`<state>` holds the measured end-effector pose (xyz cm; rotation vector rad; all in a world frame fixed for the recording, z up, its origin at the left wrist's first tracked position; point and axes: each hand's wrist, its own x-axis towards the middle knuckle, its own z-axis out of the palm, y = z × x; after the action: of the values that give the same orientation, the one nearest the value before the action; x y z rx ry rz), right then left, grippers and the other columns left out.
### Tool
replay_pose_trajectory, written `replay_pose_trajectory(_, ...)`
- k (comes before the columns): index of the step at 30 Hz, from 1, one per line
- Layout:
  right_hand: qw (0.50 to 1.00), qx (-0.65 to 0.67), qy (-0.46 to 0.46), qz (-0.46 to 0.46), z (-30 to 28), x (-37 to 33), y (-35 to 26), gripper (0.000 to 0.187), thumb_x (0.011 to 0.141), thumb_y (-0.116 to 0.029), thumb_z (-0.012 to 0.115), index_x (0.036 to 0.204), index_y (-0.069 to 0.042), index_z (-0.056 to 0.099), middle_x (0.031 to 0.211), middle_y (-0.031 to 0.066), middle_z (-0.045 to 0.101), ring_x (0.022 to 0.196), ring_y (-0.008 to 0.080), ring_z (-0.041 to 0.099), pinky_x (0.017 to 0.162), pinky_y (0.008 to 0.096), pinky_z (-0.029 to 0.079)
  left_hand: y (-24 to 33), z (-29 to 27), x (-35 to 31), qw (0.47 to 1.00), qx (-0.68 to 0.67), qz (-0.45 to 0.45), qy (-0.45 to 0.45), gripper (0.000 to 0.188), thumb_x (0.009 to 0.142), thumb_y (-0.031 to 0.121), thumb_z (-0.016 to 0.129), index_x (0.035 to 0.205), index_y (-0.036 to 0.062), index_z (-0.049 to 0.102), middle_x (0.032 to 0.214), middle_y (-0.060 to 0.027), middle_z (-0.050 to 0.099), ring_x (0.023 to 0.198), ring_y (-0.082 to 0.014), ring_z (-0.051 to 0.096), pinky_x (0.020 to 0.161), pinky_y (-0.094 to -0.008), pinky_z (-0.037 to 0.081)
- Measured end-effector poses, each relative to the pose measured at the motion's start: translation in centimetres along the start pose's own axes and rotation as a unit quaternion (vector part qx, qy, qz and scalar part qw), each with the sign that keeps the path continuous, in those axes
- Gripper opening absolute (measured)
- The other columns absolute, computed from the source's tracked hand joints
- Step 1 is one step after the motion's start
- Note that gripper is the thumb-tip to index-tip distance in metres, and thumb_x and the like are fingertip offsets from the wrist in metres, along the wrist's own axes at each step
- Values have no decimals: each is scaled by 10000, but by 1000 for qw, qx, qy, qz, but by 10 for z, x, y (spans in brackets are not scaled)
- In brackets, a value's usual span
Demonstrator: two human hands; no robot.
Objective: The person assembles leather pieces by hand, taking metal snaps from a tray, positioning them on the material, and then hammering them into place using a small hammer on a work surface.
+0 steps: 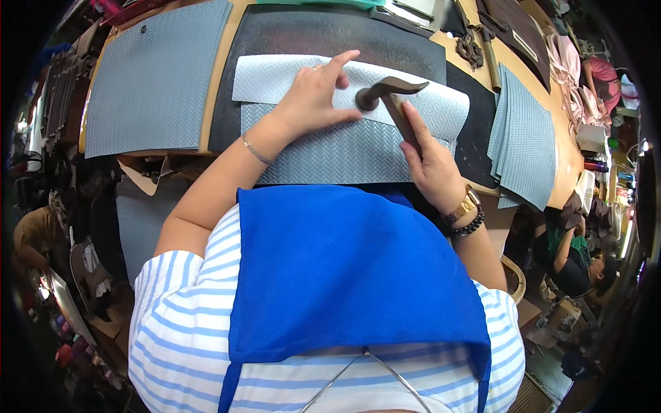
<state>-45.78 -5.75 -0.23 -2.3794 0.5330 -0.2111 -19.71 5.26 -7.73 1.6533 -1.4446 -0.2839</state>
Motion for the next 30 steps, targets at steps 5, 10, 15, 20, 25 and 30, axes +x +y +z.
replay_pose_trajectory(5, 988, 47, 136, 53, -23, -28, 47, 643, 1024, -85, 617, 1611, -91, 353, 1494, 222, 568, 1342, 307, 600, 1079, 355, 478, 5, -61, -10, 964, 251, 87, -19, 935, 704, 293, 933, 1511, 136, 485, 1213, -132, 665, 1156, -323, 626, 992, -419, 502)
replay_pose_trajectory(10, 943, -166, 288, 4, -60, -37, 124, 606, 985, -125, 694, 1551, -100, 481, 1294, 236, 679, 1130, 351, 682, 939, 390, 530, -37, -126, -8, 970, 227, 21, -84, 644, 805, 215, 848, 1387, 98, 599, 1194, -134, 702, 1162, -331, 660, 997, -401, 518)
replay_pose_trajectory(15, 959, -179, 172, 134, -100, -36, 197, 512, 984, -287, 708, 1455, -119, 597, 1179, 222, 701, 1075, 362, 674, 899, 393, 538, -83, -138, 47, 930, -121, -316, -144, 248, 942, 208, 760, 1123, 54, 691, 999, -36, 749, 870, -123, 704, 790, -282, 555)
replay_pose_trajectory(20, 836, -428, 236, 248, -142, -33, 270, 629, 985, -547, 620, 1505, -198, 560, 1485, 244, 546, 1393, 414, 495, 1139, 526, 401, -98, -121, 49, 782, -496, -376, -30, 742, 1033, 683, 435, 1381, 46, 588, 1233, -105, 719, 1093, -206, 722, 932, -375, 610)
replay_pose_trajectory(25, 837, -343, 188, 382, -145, -33, 315, 862, 969, -760, 429, 1662, -277, 257, 1701, 207, 247, 1577, 404, 210, 1204, 684, 208, -42, -105, -25, 859, -289, -421, 43, 672, 1011, 404, 683, 1462, -47, 473, 1368, -169, 640, 1190, -226, 657, 1010, -384, 561)
replay_pose_trajectory(30, 842, -333, 174, 388, -145, -53, 359, 808, 1011, -748, 318, 1663, -274, 258, 1704, 173, 266, 1579, 368, 226, 1216, 628, 225, -33, -119, -42, 950, -166, -241, 109, 640, 993, 233, 723, 1497, -37, 435, 1336, -136, 644, 1182, -220, 633, 1064, -361, 496)
